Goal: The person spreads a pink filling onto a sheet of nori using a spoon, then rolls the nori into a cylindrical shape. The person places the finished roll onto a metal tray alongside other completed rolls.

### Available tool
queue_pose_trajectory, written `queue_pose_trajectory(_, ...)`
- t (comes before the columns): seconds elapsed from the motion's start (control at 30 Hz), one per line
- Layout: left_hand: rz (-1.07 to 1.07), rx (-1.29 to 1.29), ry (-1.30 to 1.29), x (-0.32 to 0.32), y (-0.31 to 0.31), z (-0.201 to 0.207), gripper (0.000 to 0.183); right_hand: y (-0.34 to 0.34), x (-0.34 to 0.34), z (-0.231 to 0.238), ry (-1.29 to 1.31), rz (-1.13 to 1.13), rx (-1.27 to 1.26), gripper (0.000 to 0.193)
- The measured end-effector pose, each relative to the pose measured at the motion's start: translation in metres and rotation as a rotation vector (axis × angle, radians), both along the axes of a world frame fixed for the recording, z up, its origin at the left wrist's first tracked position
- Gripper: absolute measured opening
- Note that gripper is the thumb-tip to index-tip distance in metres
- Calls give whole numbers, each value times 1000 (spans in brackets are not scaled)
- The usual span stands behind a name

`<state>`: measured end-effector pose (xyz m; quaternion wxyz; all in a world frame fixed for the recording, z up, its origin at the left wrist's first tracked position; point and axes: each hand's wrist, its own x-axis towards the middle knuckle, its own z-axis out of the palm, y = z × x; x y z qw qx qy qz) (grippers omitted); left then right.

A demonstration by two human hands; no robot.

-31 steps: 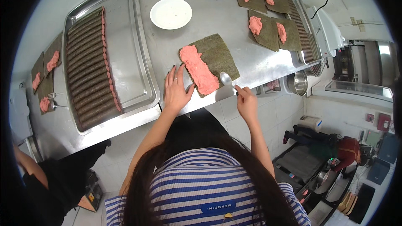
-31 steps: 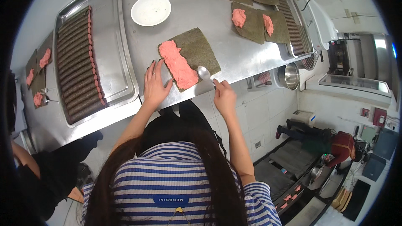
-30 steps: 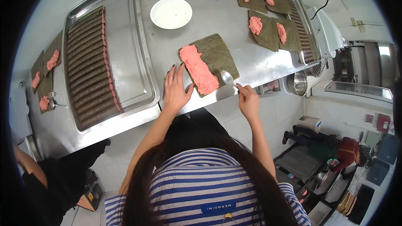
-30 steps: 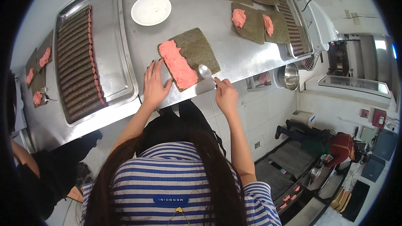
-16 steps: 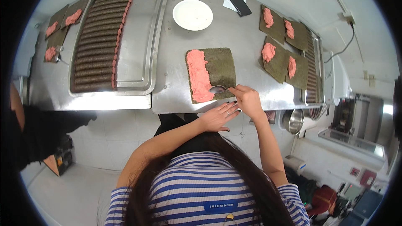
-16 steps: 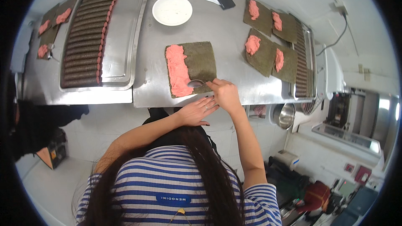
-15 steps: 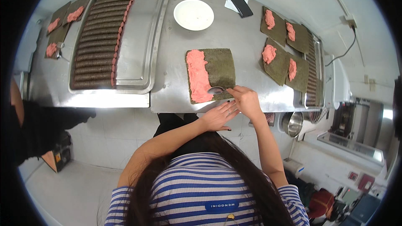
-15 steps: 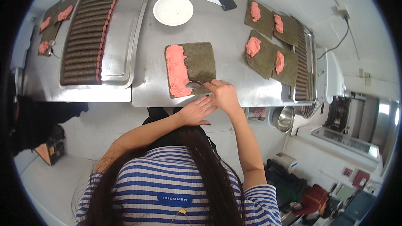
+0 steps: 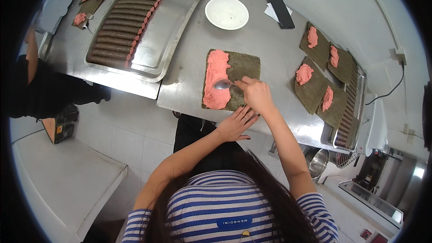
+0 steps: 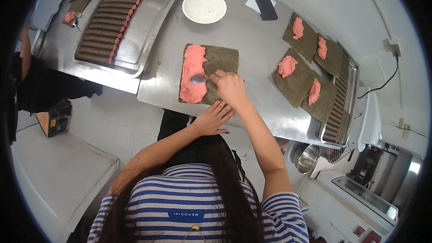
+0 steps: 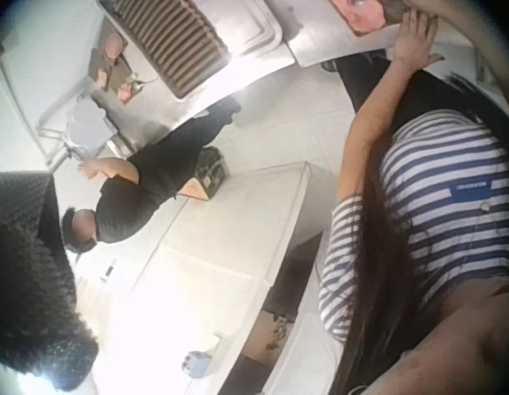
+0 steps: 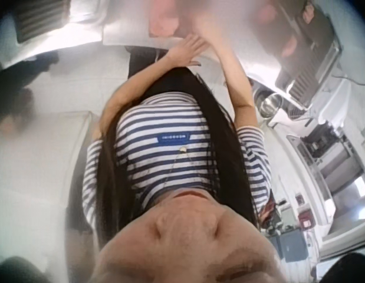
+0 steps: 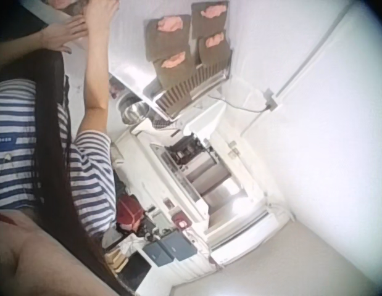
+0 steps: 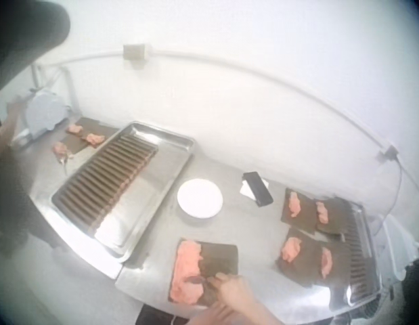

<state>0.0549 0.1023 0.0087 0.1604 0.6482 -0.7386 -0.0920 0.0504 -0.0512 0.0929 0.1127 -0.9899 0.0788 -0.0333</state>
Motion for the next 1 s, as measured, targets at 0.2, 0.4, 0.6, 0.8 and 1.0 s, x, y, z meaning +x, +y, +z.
queue_pose_trajectory(0.2, 22, -20, -16, -2, -2, -3, 77, -16, 24, 7, 50, -33, 48, 30)
queue_pose_trajectory(0.4, 40, -35, -18, -4, -2, -4, 74, -33, 42, -3, -11, -17, 12, 25)
queue_pose_trajectory(0.6, 33, -33, -51, -2, -2, 1, 75, -43, 64, 1, -52, -47, -54, 26)
queue_pose_trajectory(0.8, 49, -108, 181, 0, -9, 7, 86, -21, 40, 31, -8, 77, 25, 31)
queue_pose_trajectory(1.0, 116, 82, 71, 3, -20, 14, 99, -10, 36, 8, 3, 181, -11, 32)
